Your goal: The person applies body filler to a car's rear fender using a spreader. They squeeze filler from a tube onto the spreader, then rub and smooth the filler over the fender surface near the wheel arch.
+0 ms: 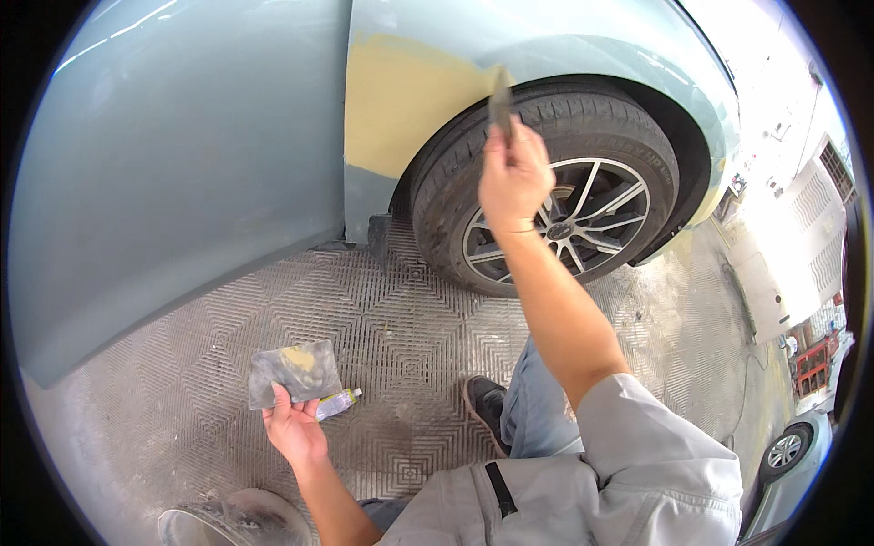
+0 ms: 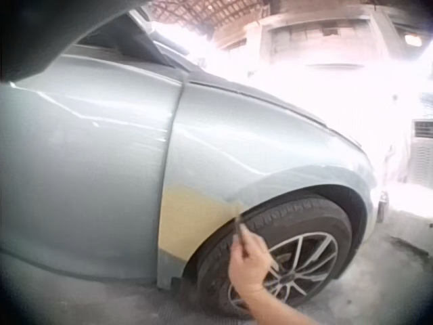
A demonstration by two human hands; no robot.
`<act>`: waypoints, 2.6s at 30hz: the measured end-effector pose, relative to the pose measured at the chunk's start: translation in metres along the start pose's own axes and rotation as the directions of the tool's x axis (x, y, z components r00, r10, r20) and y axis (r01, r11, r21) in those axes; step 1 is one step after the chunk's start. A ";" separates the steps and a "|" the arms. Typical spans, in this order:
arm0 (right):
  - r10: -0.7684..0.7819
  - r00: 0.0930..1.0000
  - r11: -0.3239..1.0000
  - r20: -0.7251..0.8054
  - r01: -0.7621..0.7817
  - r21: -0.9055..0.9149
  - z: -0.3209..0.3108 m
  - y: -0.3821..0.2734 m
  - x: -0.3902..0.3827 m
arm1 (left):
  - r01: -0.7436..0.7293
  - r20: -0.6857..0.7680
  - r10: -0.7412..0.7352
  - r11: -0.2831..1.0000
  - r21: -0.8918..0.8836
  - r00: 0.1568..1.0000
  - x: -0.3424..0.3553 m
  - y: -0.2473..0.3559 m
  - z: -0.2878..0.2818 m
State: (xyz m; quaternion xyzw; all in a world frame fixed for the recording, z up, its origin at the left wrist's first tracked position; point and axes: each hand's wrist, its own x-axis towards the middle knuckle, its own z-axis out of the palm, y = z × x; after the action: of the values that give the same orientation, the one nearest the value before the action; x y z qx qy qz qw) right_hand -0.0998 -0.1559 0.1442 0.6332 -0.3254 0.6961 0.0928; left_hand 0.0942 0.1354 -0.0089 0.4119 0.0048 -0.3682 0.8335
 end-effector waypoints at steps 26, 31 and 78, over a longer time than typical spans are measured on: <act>-0.609 0.258 0.785 0.750 0.067 0.615 -0.045 -0.061 -0.136 | -0.205 0.017 0.209 0.933 0.297 0.978 -0.012 -0.027 0.032; -0.151 0.602 0.929 0.784 -0.185 0.321 -0.038 -0.045 -0.124 | -0.558 0.095 0.551 0.805 0.204 0.829 -0.005 -0.019 0.034; 0.417 0.906 0.908 -0.078 -0.410 0.092 0.080 -0.025 -0.081 | -0.282 -0.010 0.301 0.905 0.319 0.954 -0.002 -0.017 0.019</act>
State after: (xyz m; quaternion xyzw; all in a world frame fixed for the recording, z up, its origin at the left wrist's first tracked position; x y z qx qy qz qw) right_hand -0.0059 -0.1592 0.0749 0.5189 -0.4215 0.7409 -0.0645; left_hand 0.0761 0.1169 -0.0072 0.5458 -0.0908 -0.2234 0.8025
